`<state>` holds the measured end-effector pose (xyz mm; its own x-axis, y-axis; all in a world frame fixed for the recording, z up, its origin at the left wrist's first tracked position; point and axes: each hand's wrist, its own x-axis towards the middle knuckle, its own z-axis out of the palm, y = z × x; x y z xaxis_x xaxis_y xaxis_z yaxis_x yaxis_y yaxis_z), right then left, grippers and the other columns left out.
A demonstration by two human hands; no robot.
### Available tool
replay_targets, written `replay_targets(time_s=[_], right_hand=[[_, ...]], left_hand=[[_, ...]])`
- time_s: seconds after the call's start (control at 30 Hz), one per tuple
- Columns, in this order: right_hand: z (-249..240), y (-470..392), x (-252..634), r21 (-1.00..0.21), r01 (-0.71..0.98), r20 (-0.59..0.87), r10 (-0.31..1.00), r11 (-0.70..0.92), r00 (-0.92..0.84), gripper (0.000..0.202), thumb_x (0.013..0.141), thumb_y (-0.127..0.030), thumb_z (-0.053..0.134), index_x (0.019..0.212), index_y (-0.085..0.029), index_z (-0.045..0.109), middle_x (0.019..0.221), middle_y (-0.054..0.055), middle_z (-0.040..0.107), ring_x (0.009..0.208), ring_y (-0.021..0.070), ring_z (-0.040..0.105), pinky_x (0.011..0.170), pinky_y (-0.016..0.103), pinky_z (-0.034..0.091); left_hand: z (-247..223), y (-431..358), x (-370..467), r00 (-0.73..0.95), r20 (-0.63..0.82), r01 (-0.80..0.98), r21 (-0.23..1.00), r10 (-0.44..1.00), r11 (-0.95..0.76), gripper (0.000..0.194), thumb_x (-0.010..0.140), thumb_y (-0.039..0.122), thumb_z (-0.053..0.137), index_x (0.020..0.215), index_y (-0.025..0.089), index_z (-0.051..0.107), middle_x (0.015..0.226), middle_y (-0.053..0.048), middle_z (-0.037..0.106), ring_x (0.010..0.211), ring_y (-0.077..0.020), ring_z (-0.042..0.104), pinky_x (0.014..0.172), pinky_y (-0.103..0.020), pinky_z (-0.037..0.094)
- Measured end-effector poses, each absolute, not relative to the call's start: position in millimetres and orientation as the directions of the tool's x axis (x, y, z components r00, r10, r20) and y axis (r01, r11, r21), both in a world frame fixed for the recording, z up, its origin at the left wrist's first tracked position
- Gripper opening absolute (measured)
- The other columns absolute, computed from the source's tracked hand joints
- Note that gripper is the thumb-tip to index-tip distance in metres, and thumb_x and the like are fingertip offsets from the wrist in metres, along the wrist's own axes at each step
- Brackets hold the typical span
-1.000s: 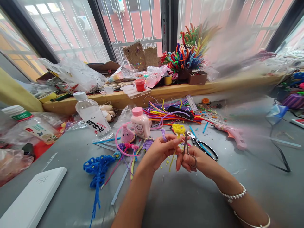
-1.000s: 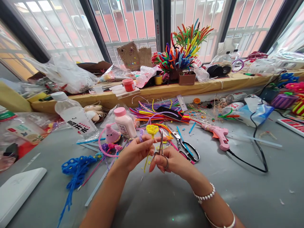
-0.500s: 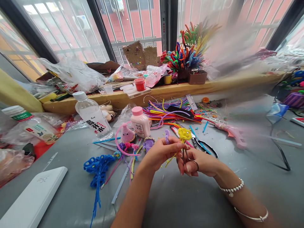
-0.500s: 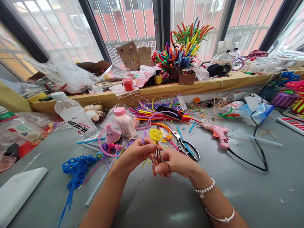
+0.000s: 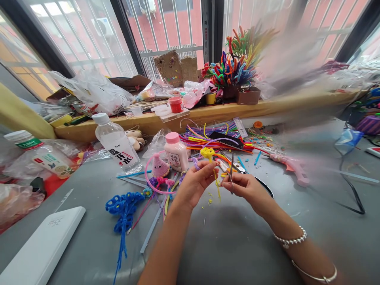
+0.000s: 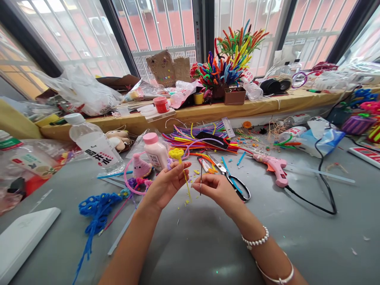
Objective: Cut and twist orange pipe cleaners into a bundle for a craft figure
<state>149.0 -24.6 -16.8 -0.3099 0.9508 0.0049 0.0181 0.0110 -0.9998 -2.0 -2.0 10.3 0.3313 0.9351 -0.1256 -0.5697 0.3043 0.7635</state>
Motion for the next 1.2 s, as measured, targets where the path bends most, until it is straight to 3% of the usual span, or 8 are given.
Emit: replay_targets(time_s=[0.1,0.23,0.4,0.57,0.9,1.2], right_hand=[[-18.6,-26.2,146.7,-0.999,0.036,0.021,0.969,0.030,-0.248,0.023,0.069,-0.039,0.060,0.070,-0.017,0.057,0.061,-0.003,0.044,0.057,0.0093,0.034,0.052,0.022,0.027],[-21.7,-28.0,143.7,-1.000,0.007,0.019,0.955,0.022,-0.296,0.025,0.069,-0.040,0.060,0.064,-0.016,0.054,0.057,-0.004,0.039,0.055,0.0089,0.031,0.050,0.022,0.025],[-23.1,-28.6,145.1,-0.997,-0.058,-0.025,0.944,-0.046,-0.329,0.027,0.067,-0.043,0.061,0.071,-0.016,0.059,0.062,-0.002,0.044,0.056,0.0086,0.033,0.051,0.021,0.027],[-23.4,-27.2,150.2,-0.994,-0.063,-0.064,0.944,-0.089,-0.324,0.032,0.067,-0.048,0.060,0.075,-0.016,0.061,0.057,-0.005,0.035,0.050,0.0067,0.022,0.046,0.021,0.018],[-22.9,-27.9,149.2,-0.993,-0.091,-0.029,0.909,-0.073,-0.416,0.031,0.070,-0.043,0.059,0.063,-0.016,0.046,0.057,-0.005,0.025,0.051,0.0075,0.017,0.047,0.024,0.013],[-20.3,-29.3,150.3,-0.971,-0.163,-0.086,0.888,-0.177,-0.452,0.027,0.068,-0.035,0.061,0.062,-0.016,0.044,0.059,-0.005,0.029,0.052,0.0072,0.019,0.047,0.022,0.016]], left_hand=[[9.2,-1.6,-0.4,0.313,-0.141,-0.584,0.752,0.939,0.307,0.012,0.058,0.015,0.070,0.059,0.015,0.058,0.066,0.002,0.063,0.060,-0.0056,0.057,0.061,-0.016,0.043],[7.4,-2.9,3.2,0.326,-0.147,-0.578,0.751,0.934,0.320,0.016,0.057,0.014,0.071,0.058,0.015,0.055,0.062,0.003,0.060,0.060,-0.0060,0.057,0.061,-0.016,0.043],[7.1,-3.5,4.6,0.298,-0.172,-0.571,0.756,0.939,0.320,0.020,0.055,0.014,0.072,0.060,0.015,0.052,0.059,0.004,0.057,0.057,-0.0055,0.055,0.058,-0.016,0.043],[6.6,-2.4,2.0,0.275,-0.170,-0.521,0.801,0.946,0.295,0.022,0.055,0.017,0.072,0.061,0.015,0.051,0.058,0.005,0.055,0.053,-0.0036,0.051,0.056,-0.016,0.041],[4.6,-3.3,3.0,0.318,-0.087,-0.413,0.884,0.944,0.220,0.019,0.057,0.017,0.070,0.059,0.014,0.051,0.058,0.006,0.053,0.051,-0.0028,0.046,0.053,-0.016,0.036],[5.2,-1.5,1.1,0.318,-0.137,-0.540,0.787,0.938,0.298,0.013,0.061,0.021,0.068,0.067,0.014,0.060,0.073,0.001,0.063,0.059,-0.0047,0.054,0.058,-0.017,0.041]])
